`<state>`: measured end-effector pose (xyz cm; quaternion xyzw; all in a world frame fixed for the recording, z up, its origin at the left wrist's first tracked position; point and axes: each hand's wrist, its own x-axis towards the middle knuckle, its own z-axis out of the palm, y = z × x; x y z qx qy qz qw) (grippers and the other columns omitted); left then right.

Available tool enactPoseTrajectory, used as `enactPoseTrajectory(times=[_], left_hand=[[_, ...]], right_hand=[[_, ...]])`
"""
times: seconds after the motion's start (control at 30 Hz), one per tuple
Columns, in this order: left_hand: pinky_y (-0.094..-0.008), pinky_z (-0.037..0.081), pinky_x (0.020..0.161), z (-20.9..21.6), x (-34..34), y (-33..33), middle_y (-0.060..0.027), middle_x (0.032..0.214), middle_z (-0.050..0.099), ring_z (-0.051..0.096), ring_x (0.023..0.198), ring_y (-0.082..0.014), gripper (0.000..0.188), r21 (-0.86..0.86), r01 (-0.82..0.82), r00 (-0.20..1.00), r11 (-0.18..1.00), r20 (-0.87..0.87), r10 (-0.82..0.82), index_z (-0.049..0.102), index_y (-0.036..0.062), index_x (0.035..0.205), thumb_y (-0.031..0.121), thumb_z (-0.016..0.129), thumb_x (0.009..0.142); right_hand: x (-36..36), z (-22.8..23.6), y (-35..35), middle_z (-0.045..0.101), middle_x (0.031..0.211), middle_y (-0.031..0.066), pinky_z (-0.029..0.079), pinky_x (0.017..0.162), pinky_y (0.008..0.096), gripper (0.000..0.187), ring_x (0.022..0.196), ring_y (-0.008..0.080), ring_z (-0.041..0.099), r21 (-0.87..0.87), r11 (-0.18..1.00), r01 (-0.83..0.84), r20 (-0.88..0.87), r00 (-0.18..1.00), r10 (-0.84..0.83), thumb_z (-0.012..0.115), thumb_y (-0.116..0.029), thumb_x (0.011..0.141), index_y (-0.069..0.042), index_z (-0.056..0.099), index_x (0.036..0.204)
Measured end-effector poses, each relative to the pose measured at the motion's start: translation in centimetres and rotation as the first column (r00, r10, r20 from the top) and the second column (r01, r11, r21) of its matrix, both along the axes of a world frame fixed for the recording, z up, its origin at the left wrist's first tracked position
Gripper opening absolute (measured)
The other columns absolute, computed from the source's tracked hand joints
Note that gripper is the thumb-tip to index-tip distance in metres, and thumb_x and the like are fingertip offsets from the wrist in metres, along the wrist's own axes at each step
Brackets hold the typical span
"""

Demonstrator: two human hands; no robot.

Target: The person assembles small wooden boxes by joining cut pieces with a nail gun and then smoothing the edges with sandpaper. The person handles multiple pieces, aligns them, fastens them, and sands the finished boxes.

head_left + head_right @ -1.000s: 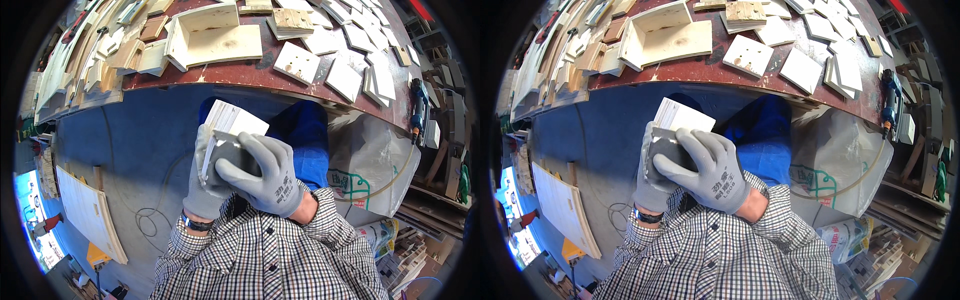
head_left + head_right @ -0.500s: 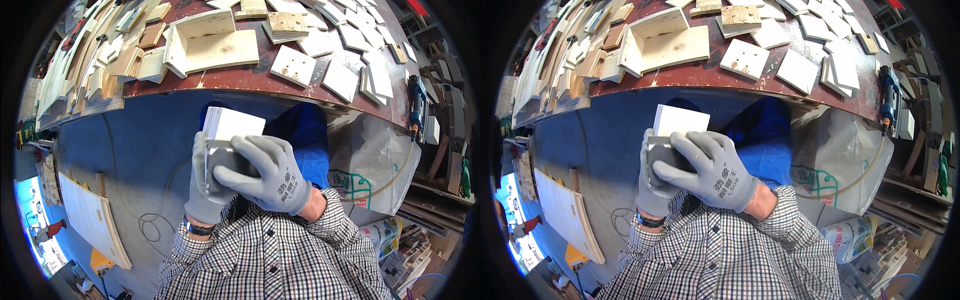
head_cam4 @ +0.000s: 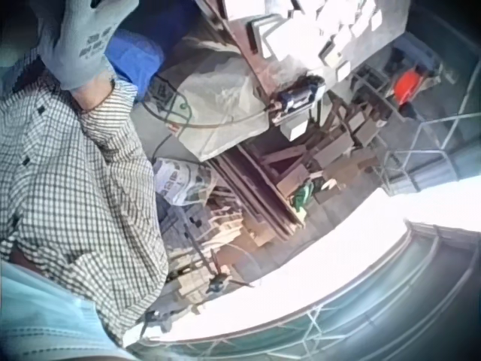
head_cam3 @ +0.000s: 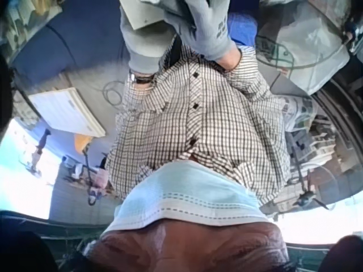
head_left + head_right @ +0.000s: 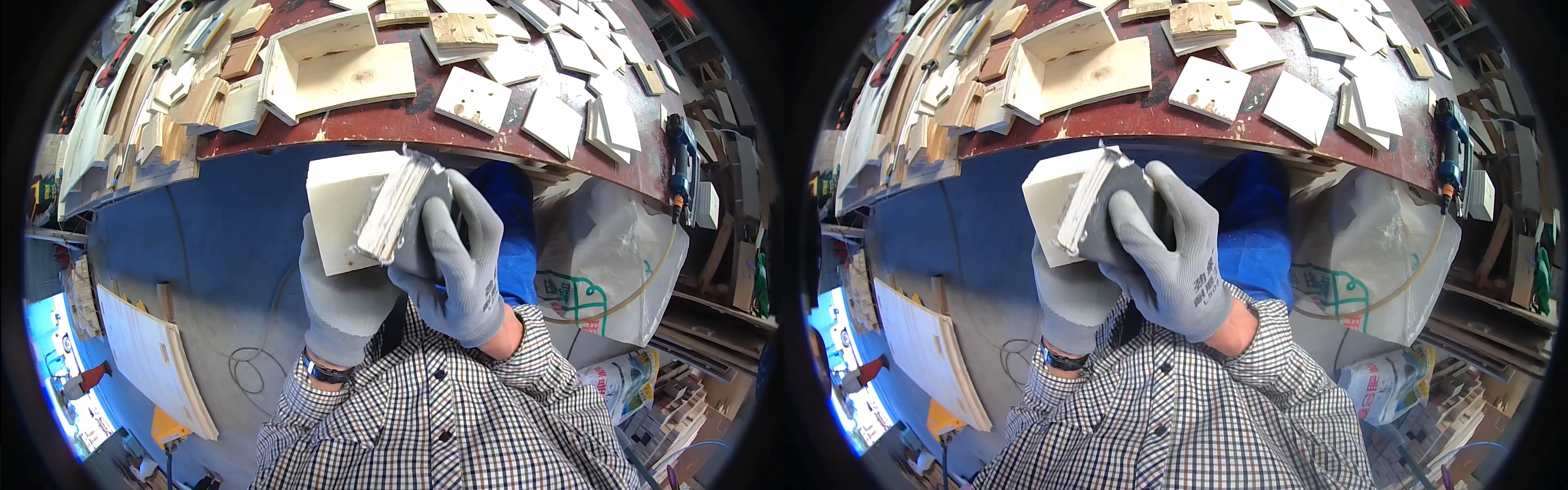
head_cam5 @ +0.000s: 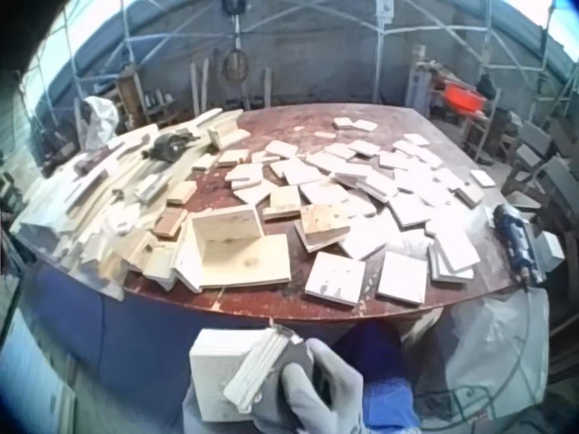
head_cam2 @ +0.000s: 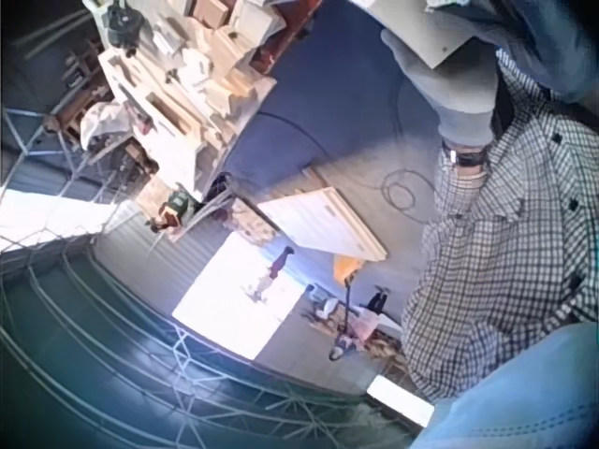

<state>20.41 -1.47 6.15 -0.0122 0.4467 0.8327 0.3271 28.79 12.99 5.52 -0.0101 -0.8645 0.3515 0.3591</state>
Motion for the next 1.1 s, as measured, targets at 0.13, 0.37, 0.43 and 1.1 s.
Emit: enactPoseTrajectory(times=[0.13,0.37,0.43,1.1], left_hand=[[-0.0615,0.044,0.122,0.4,-1.3,-0.8,-0.0361,0.150,0.050,0.051,0.144,-0.0512,0.070,0.468,-0.072,0.939,0.881,0.330,-0.098,0.034,-0.0077,0.159,0.046,0.040,0.114],[-0.0583,0.038,0.126,-1.7,-1.1,-0.9,-0.0282,0.156,0.049,0.050,0.145,-0.0434,0.071,0.453,-0.098,0.907,0.886,0.408,-0.109,0.039,-0.0010,0.158,0.049,0.050,0.110],[-0.0535,0.046,0.120,-1.7,-0.4,-1.1,-0.0181,0.155,0.054,0.055,0.142,-0.0356,0.070,0.368,-0.061,0.907,0.928,0.408,-0.102,0.044,0.0078,0.158,0.058,0.044,0.109],[-0.0562,0.050,0.118,-1.4,-0.2,-0.9,-0.0197,0.154,0.052,0.055,0.141,-0.0361,0.076,0.432,-0.104,0.875,0.896,0.469,-0.124,0.038,0.0097,0.161,0.066,0.035,0.110]], right_hand=[[3.8,-3.5,1.8,0.053,0.148,0.0244,0.046,0.109,0.0500,0.060,0.131,0.0397,0.056,0.233,0.964,-0.127,0.115,0.988,0.103,0.087,-0.027,0.081,-0.020,0.067,0.137],[1.8,0.8,3.1,0.051,0.151,0.0235,0.046,0.110,0.0480,0.079,0.133,0.0377,0.054,0.151,0.981,0.118,0.132,0.982,-0.138,0.087,-0.016,0.079,-0.018,0.058,0.152],[0.4,2.6,1.6,0.054,0.149,0.0171,0.048,0.110,0.0459,0.068,0.131,0.0319,0.056,0.295,0.955,0.040,0.116,0.990,-0.077,0.081,-0.019,0.084,-0.032,0.062,0.147],[0.9,-1.1,2.7,0.057,0.141,0.0116,0.054,0.105,0.0471,0.063,0.127,0.0301,0.058,0.415,0.910,0.003,0.033,0.999,-0.018,0.082,-0.018,0.080,-0.042,0.067,0.136]])
